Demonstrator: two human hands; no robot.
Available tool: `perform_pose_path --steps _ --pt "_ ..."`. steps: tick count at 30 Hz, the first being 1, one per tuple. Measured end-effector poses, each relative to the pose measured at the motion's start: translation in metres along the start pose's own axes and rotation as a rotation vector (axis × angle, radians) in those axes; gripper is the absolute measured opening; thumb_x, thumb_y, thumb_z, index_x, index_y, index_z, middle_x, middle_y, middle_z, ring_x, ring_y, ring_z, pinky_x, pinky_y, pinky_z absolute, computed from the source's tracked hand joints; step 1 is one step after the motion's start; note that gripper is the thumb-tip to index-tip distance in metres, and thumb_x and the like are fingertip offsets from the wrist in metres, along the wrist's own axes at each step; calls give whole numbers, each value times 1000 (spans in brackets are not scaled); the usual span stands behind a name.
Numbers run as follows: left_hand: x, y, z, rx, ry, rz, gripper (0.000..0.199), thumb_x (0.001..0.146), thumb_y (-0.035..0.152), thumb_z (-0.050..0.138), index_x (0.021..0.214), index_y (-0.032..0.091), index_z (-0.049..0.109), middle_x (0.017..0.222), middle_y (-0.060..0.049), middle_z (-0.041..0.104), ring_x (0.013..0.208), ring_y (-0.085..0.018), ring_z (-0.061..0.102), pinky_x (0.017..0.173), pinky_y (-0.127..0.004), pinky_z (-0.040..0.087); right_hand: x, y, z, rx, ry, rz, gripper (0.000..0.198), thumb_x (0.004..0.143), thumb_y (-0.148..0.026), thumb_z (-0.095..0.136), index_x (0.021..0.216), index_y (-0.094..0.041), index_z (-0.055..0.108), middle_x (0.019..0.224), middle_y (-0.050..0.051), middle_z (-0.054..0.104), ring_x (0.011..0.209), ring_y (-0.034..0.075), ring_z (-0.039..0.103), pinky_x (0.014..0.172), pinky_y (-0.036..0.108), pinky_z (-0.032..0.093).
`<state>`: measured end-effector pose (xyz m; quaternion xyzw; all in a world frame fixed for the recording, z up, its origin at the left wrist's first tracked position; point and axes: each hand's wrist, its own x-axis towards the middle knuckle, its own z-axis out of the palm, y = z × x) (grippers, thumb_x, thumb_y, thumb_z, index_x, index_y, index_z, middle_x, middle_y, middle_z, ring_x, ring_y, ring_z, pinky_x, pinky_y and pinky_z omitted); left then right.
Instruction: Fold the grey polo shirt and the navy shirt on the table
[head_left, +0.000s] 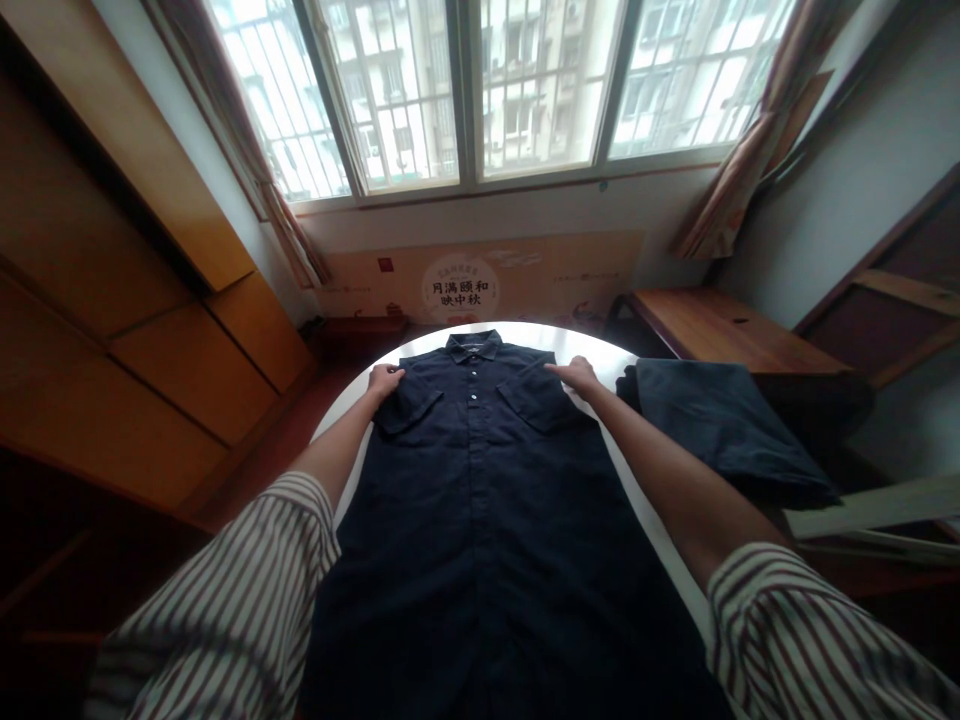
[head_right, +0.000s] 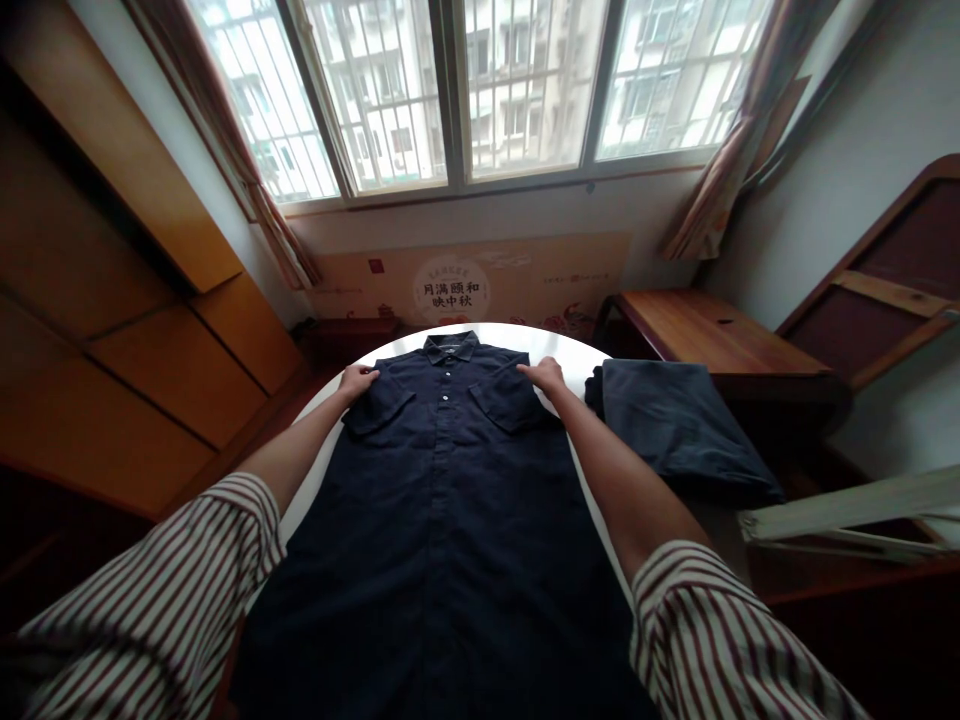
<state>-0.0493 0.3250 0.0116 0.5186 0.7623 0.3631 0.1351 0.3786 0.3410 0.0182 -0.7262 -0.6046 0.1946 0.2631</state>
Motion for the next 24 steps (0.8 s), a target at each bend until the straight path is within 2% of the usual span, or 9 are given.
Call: perform_pose_path --steps 4,10,15,17,21,24 --pt "11 -5 6 6 13 20 29 78 26 65 104 16 74 98 -10 74 94 -24 68 85 -29 49 20 -6 7 -40 -50 52 41 78 -41 70 101 -7 69 101 19 71 97 29 67 80 35 54" --pt "19 -17 14 0 15 21 31 79 27 64 107 16 73 99 -10 74 91 -22 68 84 -28 49 39 -14 11 -81 -36 57 43 75 -36 74 104 -4 69 105 21 70 98 30 66 79 35 54" --pt "23 -25 17 -23 28 5 30 79 28 65 105 16 72 95 -8 74 86 -21 68 80 -26 49 51 -23 9 -79 28 -46 30 85 -24 64 108 -5 68 114 18 68 107 24 62 91 30 48" --pt "25 -26 17 -34 45 -5 31 80 28 63 107 16 71 94 -8 73 86 -20 68 78 -26 49 55 -27 6 -78 79 -77 32 91 -26 59 113 -5 65 116 17 66 109 23 60 94 33 46" --pt "32 -20 19 -45 62 -22 30 83 28 61 109 14 68 92 -9 72 83 -20 68 76 -26 50 63 -37 -1 -77 185 -117 34 95 -35 58 122 -15 58 122 10 60 105 22 61 89 44 52" --pt "34 -9 19 -37 59 -25 31 86 30 59 111 12 65 94 -11 71 86 -22 68 77 -29 51 63 -46 0 -89 213 -131 34 98 -32 51 124 -10 57 123 13 59 111 22 57 97 40 47"
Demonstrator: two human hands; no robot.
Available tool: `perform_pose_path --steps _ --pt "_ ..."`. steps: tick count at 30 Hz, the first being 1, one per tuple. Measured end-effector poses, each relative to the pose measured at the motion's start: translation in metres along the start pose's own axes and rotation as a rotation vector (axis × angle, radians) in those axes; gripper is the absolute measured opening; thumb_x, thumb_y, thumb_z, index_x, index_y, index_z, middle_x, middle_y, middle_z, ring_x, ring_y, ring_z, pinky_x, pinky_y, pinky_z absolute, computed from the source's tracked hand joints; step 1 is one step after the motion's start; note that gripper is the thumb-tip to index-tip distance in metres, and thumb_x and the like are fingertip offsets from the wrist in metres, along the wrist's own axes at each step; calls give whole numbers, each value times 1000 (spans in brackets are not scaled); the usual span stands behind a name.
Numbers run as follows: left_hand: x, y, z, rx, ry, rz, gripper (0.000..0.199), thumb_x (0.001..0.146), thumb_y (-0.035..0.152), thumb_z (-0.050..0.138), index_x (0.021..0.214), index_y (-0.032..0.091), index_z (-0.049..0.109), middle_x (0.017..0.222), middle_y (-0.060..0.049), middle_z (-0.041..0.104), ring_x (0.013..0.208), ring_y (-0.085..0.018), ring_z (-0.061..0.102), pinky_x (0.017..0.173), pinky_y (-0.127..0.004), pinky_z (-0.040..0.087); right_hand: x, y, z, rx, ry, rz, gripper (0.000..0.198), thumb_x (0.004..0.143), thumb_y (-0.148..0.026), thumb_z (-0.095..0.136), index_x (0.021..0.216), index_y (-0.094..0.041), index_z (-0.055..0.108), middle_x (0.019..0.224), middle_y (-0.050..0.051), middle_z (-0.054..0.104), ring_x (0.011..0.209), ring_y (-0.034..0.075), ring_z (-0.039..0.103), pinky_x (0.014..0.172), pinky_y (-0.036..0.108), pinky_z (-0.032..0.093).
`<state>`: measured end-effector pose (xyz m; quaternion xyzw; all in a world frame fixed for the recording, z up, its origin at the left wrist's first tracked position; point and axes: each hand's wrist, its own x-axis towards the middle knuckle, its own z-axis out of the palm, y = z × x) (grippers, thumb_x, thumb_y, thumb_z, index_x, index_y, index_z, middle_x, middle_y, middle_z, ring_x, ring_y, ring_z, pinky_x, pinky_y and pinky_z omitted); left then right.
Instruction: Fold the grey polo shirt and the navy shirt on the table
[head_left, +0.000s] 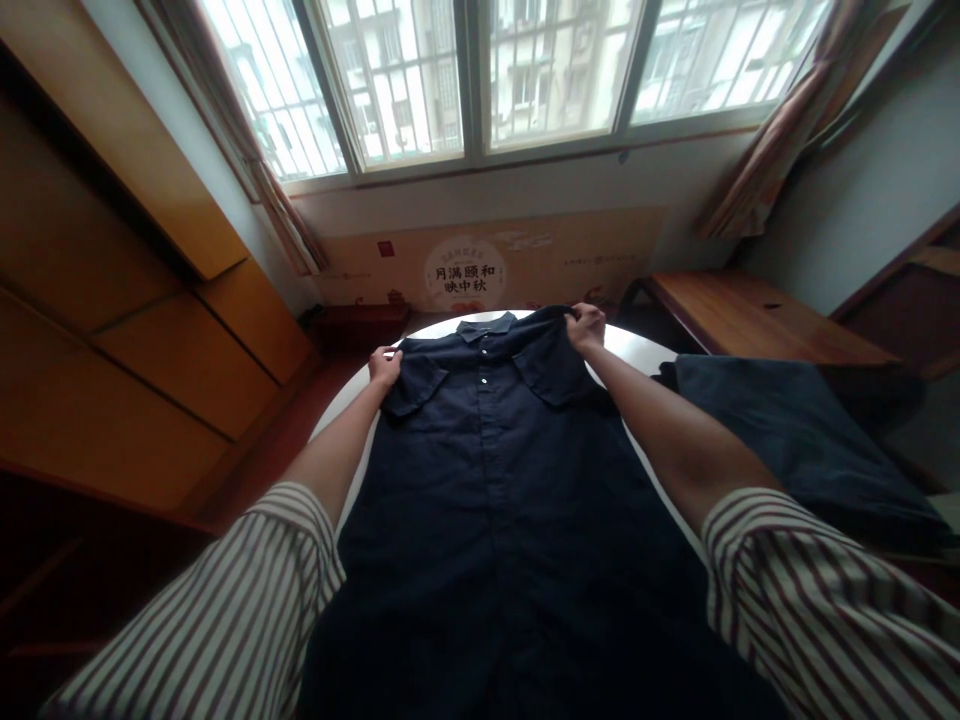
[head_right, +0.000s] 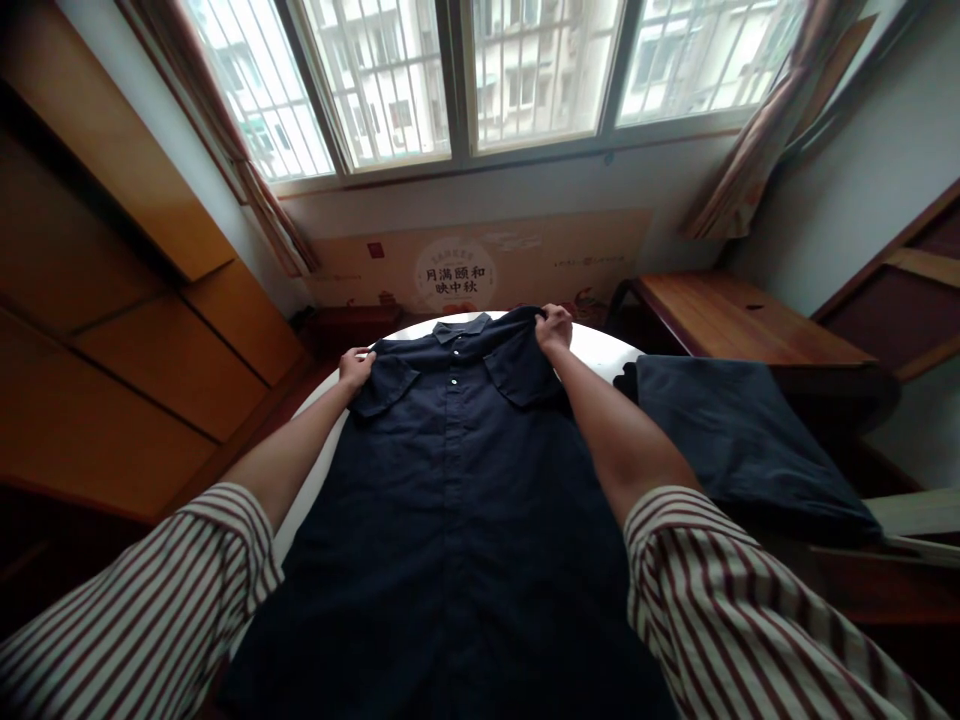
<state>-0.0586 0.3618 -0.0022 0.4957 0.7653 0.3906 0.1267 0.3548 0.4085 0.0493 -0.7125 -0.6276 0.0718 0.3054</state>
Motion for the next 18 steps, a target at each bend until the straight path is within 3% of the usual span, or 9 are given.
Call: perform_pose_path --steps 4,7,9,11,15,18 --pt "-13 12 -9 36 -12 45 40 81 27 67 117 10 60 107 -16 66 103 -28 64 92 -36 49 -21 -18 -3 -81 -48 2 54 89 -32 62 131 0 49 132 25 50 122 34 48 99 41 42" --pt "-48 15 -27 105 -47 318 40 79 22 68 118 13 60 120 -16 60 119 -29 54 106 -42 39 -56 -34 -20 -217 -163 -164 59 84 -34 67 133 -7 49 135 23 48 121 38 48 95 44 45" --pt "-85 16 -46 154 -145 586 33 84 24 62 116 16 61 120 -13 59 119 -28 53 108 -44 38 -89 -42 -40 -257 -270 -361 49 87 -38 63 128 -13 55 127 18 55 113 34 55 92 40 47" --pt "-128 14 -70 159 -304 735 27 90 28 55 115 21 62 118 -10 59 116 -25 55 107 -42 42 -129 -44 -68 -246 -380 -545 39 90 -41 58 121 -17 61 116 13 62 102 28 61 88 36 49" --pt "-217 -1 -127 109 -538 826 26 93 31 52 117 29 63 116 -7 61 108 -21 60 97 -36 51 -225 -23 -128 -195 -432 -778 33 92 -38 52 119 -22 63 108 10 67 93 25 65 82 37 53" --pt "-271 -25 -165 118 -620 817 29 90 31 57 119 33 63 117 -6 63 108 -21 61 95 -34 52 -295 16 -159 -105 -527 -786 32 92 -42 53 120 -28 63 106 8 69 89 24 67 77 38 57"
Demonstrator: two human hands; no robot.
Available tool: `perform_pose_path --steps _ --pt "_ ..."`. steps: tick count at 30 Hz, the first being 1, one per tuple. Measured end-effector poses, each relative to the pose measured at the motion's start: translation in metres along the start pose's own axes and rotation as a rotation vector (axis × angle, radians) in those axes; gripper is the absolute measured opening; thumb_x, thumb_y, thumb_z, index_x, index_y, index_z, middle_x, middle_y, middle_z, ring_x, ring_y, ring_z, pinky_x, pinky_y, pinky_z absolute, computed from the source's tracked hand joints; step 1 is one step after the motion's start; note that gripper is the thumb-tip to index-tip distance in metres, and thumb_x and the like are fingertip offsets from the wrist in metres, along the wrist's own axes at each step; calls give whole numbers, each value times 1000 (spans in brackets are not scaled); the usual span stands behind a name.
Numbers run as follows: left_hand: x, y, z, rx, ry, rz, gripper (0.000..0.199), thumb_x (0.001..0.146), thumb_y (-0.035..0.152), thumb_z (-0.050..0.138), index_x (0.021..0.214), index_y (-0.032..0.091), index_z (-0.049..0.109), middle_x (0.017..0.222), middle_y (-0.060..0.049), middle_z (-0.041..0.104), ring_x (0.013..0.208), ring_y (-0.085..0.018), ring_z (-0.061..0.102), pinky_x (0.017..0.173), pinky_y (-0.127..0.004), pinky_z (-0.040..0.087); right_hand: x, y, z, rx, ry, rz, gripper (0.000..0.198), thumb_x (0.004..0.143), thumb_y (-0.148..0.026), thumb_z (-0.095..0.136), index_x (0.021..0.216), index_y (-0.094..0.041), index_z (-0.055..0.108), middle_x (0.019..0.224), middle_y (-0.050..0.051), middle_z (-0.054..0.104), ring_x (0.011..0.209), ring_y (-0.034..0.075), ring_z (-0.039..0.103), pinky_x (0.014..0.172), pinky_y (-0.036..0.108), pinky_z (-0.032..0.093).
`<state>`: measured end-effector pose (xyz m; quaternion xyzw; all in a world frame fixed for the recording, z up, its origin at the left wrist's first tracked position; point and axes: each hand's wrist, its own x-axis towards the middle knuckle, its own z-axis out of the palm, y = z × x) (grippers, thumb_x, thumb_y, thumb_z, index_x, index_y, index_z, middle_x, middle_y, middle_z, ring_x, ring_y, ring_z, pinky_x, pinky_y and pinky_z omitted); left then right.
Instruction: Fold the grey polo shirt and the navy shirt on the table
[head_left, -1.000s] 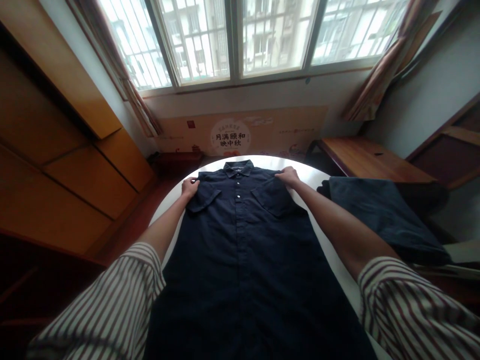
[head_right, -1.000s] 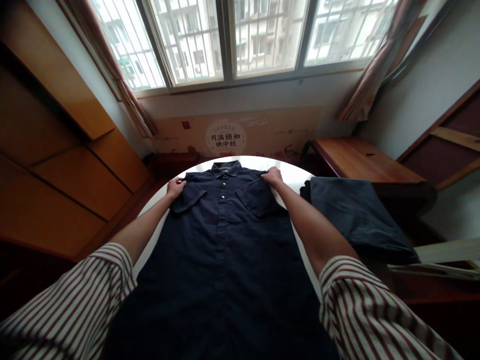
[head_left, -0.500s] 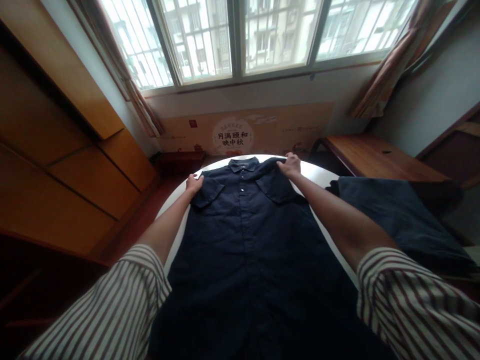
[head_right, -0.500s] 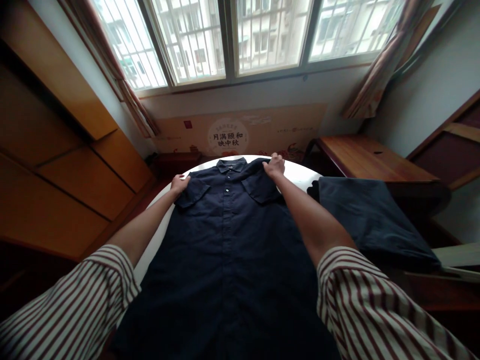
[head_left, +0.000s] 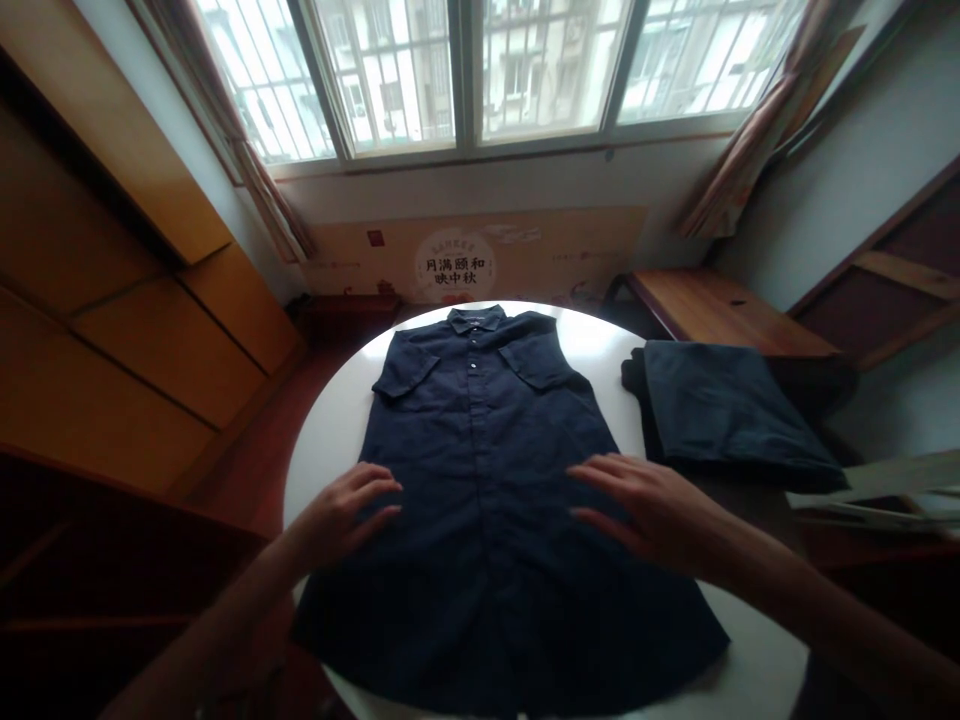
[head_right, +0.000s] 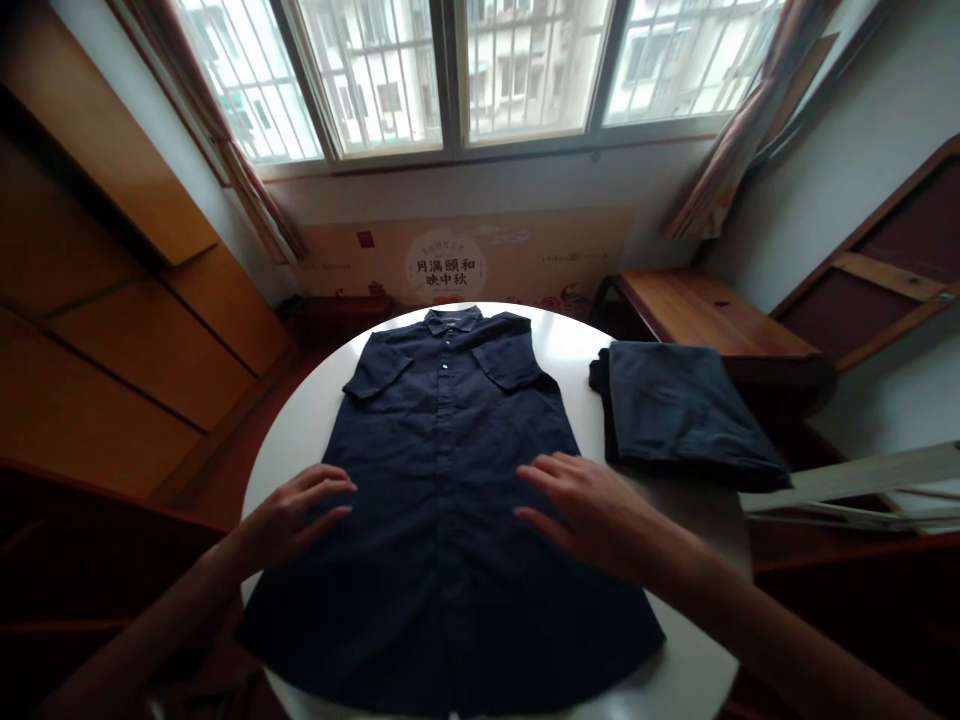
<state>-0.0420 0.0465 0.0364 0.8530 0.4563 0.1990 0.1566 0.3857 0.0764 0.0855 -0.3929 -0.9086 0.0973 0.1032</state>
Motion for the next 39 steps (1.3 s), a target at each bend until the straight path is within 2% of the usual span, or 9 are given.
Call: perform_pose_path --steps 4,8,11,14,20,26,31,35,39 --pt "-74 13 10 60 43 -123 57 75 38 73 130 41 57 130 -7 60 118 -27 58 100 -40 50 -90 -5 35 17 201 128 58 81 -59 64 134 -40 52 132 8 58 114 31 60 92 49 54" --pt "-120 20 17 55 207 -333 74 68 43 78 136 45 48 133 -8 57 120 -30 57 101 -45 50 -143 0 67 13 337 270 88 70 -64 70 148 -44 32 137 10 53 119 37 56 91 55 53" --pt "-133 28 21 -55 255 -442 70 69 42 77 133 46 50 120 -6 64 102 -27 66 88 -42 57 -158 -1 81 29 352 272 86 72 -61 69 148 -46 32 129 10 59 114 36 58 88 53 54" --pt "-137 36 23 -162 230 -480 65 71 40 76 131 42 52 114 -6 67 92 -25 69 79 -38 60 -159 -7 88 40 372 274 62 82 -51 61 142 -46 43 124 10 61 113 34 58 89 51 54" --pt "-140 53 21 -59 133 -286 53 83 27 62 134 27 50 120 -8 64 101 -21 67 83 -31 59 -158 -11 84 -18 291 102 46 85 -43 65 127 -27 62 118 13 60 110 29 59 87 43 57" --pt "-140 39 24 234 290 -90 38 89 12 45 123 21 58 116 -9 64 108 -20 64 96 -34 54 -165 6 76 -102 358 -149 31 91 -10 47 114 -19 67 109 12 63 99 20 63 81 30 59" --pt "-128 28 8 319 255 85 30 95 10 42 115 18 63 106 -8 65 96 -16 65 85 -27 56 -162 4 69 -255 427 -172 41 83 4 37 102 -16 68 108 14 65 98 21 65 79 32 59" --pt "-131 29 -2 329 203 136 29 97 11 42 114 18 64 99 -7 65 87 -13 65 77 -22 56 -176 4 66 -308 424 -190 43 83 4 38 106 -15 67 110 13 67 101 22 64 82 32 58" --pt "-144 30 1 308 178 175 28 97 10 43 116 18 63 93 -5 64 81 -12 65 72 -20 55 -197 15 70 -315 391 -215 46 82 2 41 115 -17 66 115 12 68 105 22 63 85 32 57"
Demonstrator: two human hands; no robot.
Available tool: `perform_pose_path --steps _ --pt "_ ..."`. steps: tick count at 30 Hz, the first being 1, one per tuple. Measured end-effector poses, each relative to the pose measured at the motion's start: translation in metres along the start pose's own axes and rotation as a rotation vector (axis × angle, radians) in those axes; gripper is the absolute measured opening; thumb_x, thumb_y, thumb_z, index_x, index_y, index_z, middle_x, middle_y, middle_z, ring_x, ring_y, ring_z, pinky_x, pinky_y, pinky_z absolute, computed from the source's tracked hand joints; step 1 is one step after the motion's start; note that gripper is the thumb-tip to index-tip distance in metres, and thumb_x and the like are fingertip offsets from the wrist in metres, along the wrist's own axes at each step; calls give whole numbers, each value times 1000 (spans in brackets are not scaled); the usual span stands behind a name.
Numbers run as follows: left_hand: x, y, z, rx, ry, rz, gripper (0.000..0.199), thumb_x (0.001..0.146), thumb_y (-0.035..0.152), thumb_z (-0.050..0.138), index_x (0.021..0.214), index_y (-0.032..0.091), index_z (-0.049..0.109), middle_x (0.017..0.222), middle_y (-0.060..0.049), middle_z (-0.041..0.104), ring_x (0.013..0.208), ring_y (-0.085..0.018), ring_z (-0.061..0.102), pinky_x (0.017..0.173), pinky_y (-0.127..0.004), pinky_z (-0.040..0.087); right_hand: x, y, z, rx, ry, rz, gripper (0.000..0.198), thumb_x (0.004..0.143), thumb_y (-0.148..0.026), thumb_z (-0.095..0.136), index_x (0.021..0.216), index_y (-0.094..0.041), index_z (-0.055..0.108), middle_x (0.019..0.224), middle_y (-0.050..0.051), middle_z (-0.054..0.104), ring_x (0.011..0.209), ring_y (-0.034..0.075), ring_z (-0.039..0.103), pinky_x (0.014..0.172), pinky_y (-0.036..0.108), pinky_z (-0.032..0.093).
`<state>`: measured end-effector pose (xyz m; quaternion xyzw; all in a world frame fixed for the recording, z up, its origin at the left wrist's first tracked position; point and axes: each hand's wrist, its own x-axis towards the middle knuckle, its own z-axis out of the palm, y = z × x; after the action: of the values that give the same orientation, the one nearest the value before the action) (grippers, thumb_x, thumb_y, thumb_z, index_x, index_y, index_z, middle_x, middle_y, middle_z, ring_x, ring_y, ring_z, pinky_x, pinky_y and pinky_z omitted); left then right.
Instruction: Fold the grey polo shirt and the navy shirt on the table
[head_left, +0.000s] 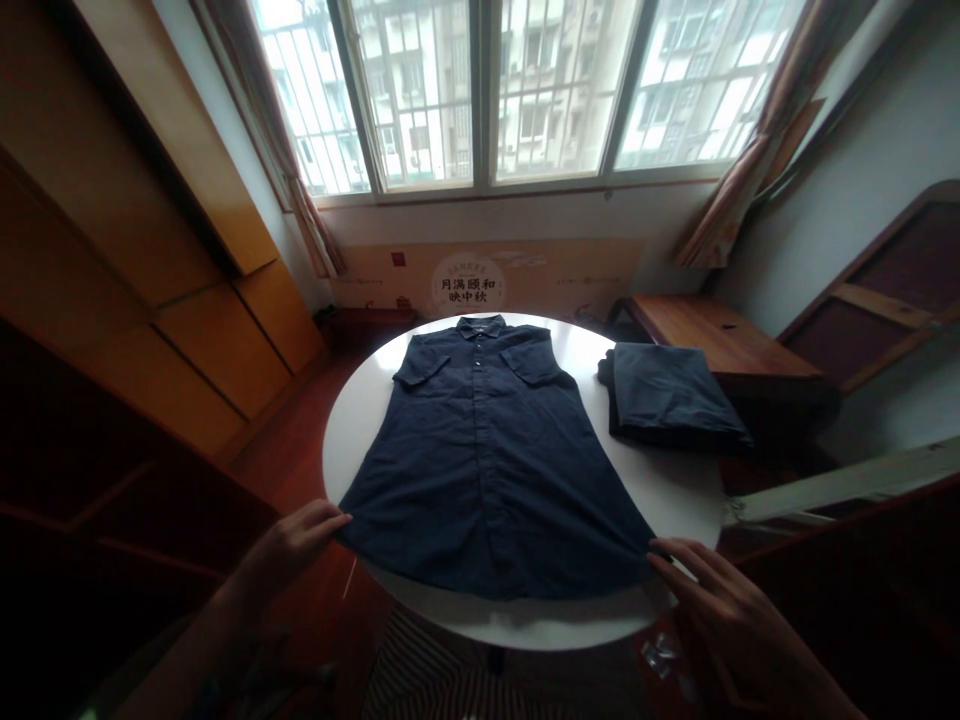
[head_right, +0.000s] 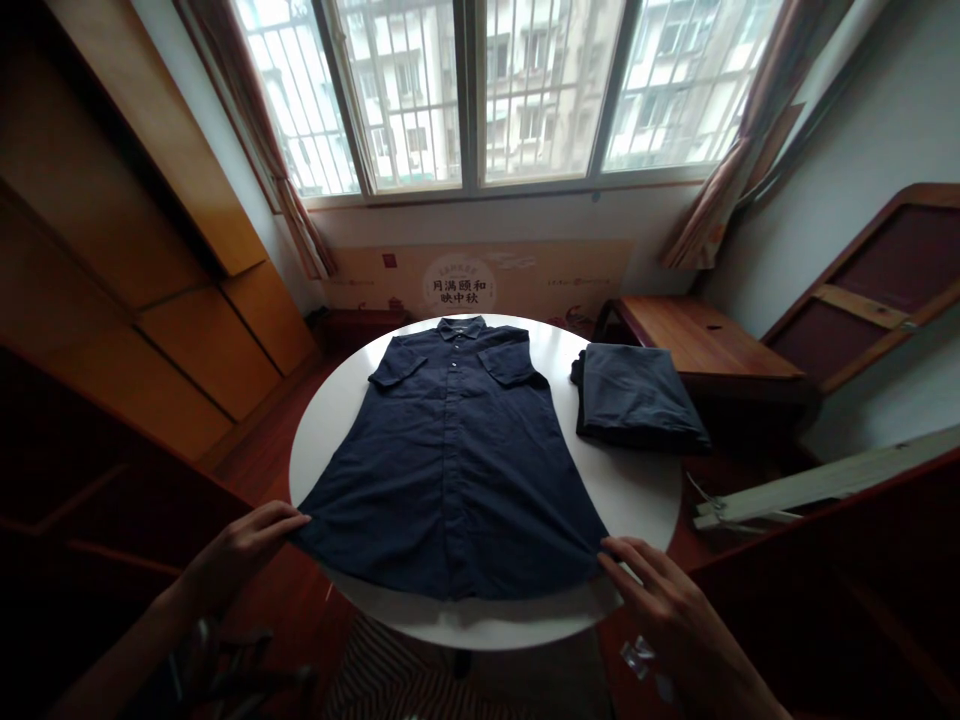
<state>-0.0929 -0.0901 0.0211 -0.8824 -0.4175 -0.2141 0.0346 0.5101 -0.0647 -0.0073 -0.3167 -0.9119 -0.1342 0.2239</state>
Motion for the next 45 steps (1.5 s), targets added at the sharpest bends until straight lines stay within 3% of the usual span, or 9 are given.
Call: perform_pose_path --steps 4,9,19,23,27,31,36,40,45 --pt "-9 0 2 16 -9 27 28 97 10 44 116 18 63 99 -7 65 87 -13 65 75 -22 56 -6 2 3 31 -24 14 42 85 -2 42 116 -18 66 118 12 67 107 21 63 88 31 55" --pt "-7 -6 10 82 26 35 29 96 10 46 117 19 63 108 -10 63 95 -15 64 80 -26 57 10 -8 12 70 41 179 42 91 -30 56 131 -17 58 130 16 59 115 27 60 91 38 56" --pt "7 0 3 99 21 114 25 95 11 50 110 21 67 98 -6 67 89 -15 62 78 -27 57 17 -12 16 88 87 22 34 91 -9 43 109 -19 70 119 11 69 114 21 61 88 32 57" --pt "1 -3 -1 98 26 96 24 95 12 50 111 21 67 99 -6 68 88 -15 63 79 -27 57 11 -12 13 131 61 23 37 91 -8 42 116 -19 67 119 9 69 113 19 62 89 29 57" --pt "3 -2 -3 57 17 75 17 95 18 54 101 20 69 95 -6 68 85 -14 63 79 -27 55 16 -17 11 189 88 73 23 93 -19 51 107 -19 69 117 11 69 107 21 65 86 30 60" --pt "24 5 -12 -50 -68 -14 20 95 28 55 85 18 69 88 -5 67 81 -14 63 76 -26 54 30 -21 7 222 112 149 21 90 -30 61 108 -21 70 114 11 70 103 24 68 83 35 61" --pt "73 -7 -3 -171 15 -140 33 99 29 45 82 17 70 87 -7 68 83 -15 64 77 -27 54 75 -17 -7 325 115 173 19 92 -28 59 106 -23 71 108 10 72 100 24 68 85 37 59" --pt "110 -27 29 -159 -2 -263 34 98 41 46 100 18 71 112 -10 66 106 -20 63 96 -34 50 124 -7 -4 394 44 203 28 96 -31 51 118 -22 67 120 11 67 109 24 64 93 38 55" --pt "114 -35 67 12 -224 -340 58 96 54 42 145 23 43 155 -12 34 142 -30 33 113 -52 31 133 2 41 234 -224 317 58 96 -54 45 147 -27 41 153 8 39 142 31 33 111 56 35"
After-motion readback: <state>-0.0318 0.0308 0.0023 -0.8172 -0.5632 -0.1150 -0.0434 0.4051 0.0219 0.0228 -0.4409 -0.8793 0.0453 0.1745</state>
